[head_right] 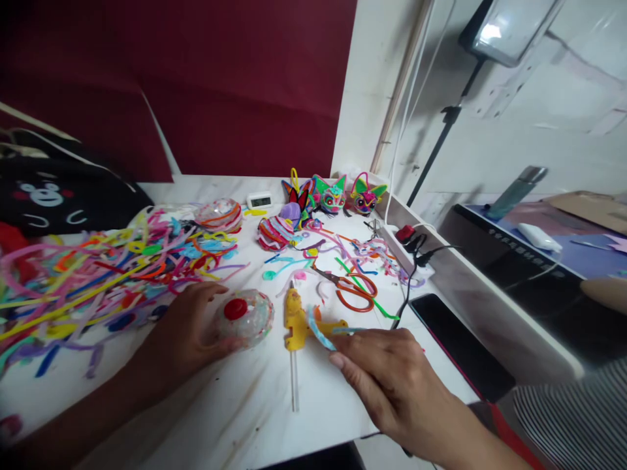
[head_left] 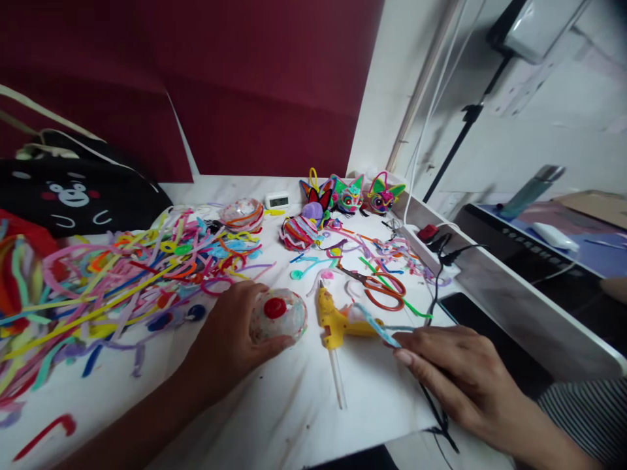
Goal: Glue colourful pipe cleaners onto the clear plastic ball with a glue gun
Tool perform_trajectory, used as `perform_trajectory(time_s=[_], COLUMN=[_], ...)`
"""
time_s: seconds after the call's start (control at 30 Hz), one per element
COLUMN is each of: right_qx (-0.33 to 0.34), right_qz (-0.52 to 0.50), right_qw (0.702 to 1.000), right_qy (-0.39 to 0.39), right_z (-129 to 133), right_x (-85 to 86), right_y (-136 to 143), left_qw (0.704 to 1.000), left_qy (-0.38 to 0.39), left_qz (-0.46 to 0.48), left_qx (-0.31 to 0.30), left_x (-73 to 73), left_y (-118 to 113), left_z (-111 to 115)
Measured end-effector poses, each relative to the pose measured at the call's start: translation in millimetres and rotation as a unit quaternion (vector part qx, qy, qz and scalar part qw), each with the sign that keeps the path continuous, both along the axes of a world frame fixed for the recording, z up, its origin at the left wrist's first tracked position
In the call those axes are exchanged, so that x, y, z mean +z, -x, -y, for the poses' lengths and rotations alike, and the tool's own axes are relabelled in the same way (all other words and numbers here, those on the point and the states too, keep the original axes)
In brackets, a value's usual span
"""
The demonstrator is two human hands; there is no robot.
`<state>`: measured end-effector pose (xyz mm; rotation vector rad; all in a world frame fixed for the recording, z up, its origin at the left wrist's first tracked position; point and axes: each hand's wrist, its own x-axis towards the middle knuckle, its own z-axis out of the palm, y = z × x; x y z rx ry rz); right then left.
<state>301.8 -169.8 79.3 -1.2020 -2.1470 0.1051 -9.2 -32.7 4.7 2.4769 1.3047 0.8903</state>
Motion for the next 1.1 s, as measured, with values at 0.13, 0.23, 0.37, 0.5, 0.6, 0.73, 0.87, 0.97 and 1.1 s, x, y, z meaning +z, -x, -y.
perform_trajectory(time_s=[0.13, 0.23, 0.37, 0.5, 0.6, 0.73, 0.87, 0.97, 1.1], right_qx=[-0.013, -0.023, -0.015, -0.008, -0.011, 0.034, 0.084, 0.117, 0.155], right_qz=[-0.011, -0.015, -0.032, -0.032, -0.013, -0.004, 0.016, 0.046, 0.081], right_qw=[1.0, 0.999, 0.999, 0.999, 0.999, 0.998, 0.996, 0.992, 0.984], right_qy=[-0.013, -0.015, -0.003, -0.009, -0.048, -0.044, -0.036, -0.032, -0.03], right_z=[-3, -3, 0, 4, 7, 7, 1, -5, -12], right_x=[-4.0, -7.3, -13.8, -22.0, -27.4, -29.5, -29.3, -31.6, -36.3], right_y=[1, -1, -6, -7, -4, 6, 20, 32, 46], left_qw=[0.997, 0.995, 0.991, 0.974, 0.95, 0.936, 0.967, 0.982, 0.977], left_qy=[0.048, 0.072, 0.126, 0.205, 0.251, 0.262, 0.227, 0.162, 0.183], left_qz=[-0.05, -0.048, -0.035, -0.032, -0.054, -0.061, -0.035, -0.044, -0.035], left_qx=[0.031, 0.046, 0.02, -0.091, -0.18, -0.228, -0.114, -0.085, -0.105], left_x=[-19.1, -21.8, -16.4, -2.2, 13.0, 24.0, 11.8, -0.8, -2.2], left_y=[-5, -7, -4, 13, 31, 40, 24, 10, 13], left_z=[-3, -4, -11, -35, -56, -61, -36, -25, -32])
